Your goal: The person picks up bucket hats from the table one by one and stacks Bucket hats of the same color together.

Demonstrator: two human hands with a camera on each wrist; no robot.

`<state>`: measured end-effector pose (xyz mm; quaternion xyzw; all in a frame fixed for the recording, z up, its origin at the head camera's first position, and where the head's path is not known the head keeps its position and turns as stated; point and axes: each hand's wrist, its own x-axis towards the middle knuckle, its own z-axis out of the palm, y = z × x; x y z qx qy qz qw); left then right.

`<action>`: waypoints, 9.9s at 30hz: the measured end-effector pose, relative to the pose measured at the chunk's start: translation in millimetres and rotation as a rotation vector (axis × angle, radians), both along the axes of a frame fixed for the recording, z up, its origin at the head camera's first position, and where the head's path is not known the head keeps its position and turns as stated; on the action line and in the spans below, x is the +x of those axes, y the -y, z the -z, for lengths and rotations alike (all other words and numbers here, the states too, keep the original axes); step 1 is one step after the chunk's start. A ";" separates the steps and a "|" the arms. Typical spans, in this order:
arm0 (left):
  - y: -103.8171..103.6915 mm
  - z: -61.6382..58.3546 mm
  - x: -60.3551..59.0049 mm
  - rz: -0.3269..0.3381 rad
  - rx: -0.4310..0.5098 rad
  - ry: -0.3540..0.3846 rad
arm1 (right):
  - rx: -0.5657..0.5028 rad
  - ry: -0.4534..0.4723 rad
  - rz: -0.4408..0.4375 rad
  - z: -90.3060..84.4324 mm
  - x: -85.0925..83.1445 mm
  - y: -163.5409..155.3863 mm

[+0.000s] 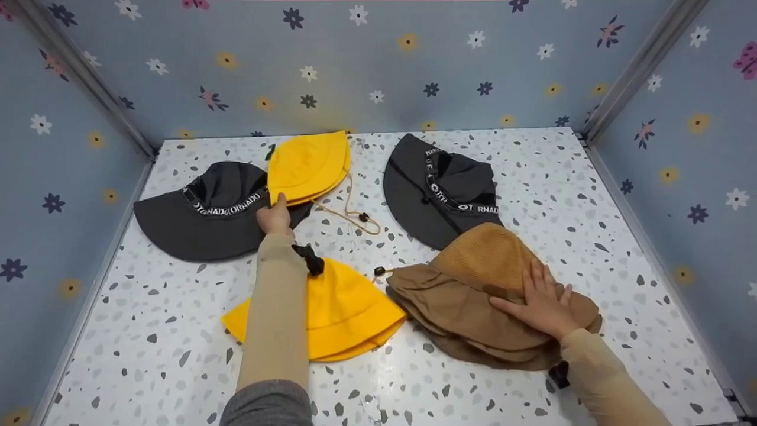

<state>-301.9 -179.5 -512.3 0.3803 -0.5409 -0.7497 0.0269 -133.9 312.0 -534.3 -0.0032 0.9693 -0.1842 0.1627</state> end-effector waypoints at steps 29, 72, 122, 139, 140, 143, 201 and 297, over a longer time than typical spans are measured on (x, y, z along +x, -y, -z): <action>-22.6 -29.1 16.0 -0.081 0.317 -0.360 | -0.048 0.073 0.000 -21.1 -5.9 -1.9; -58.5 -33.5 27.2 -0.074 0.432 -0.517 | -1.460 0.334 0.372 -91.5 -104.3 133.4; -112.0 -55.4 60.1 0.150 0.582 -0.532 | -1.838 0.247 0.727 -98.6 -118.1 163.6; -124.9 -54.7 76.0 0.231 0.207 -0.458 | -1.902 0.195 0.641 -93.8 -100.4 180.6; -127.1 -55.0 77.7 0.232 0.204 -0.449 | -1.899 0.190 0.635 -93.0 -99.1 183.1; -133.1 -56.7 79.8 0.217 0.280 -0.456 | -1.894 0.185 0.627 -90.5 -95.1 190.0; -120.8 -54.3 84.9 0.014 0.728 -0.528 | -1.281 0.349 0.421 -68.3 -84.8 167.4; 28.9 -34.1 149.7 0.235 -0.043 -0.253 | -1.288 0.120 0.311 -59.7 -66.9 197.6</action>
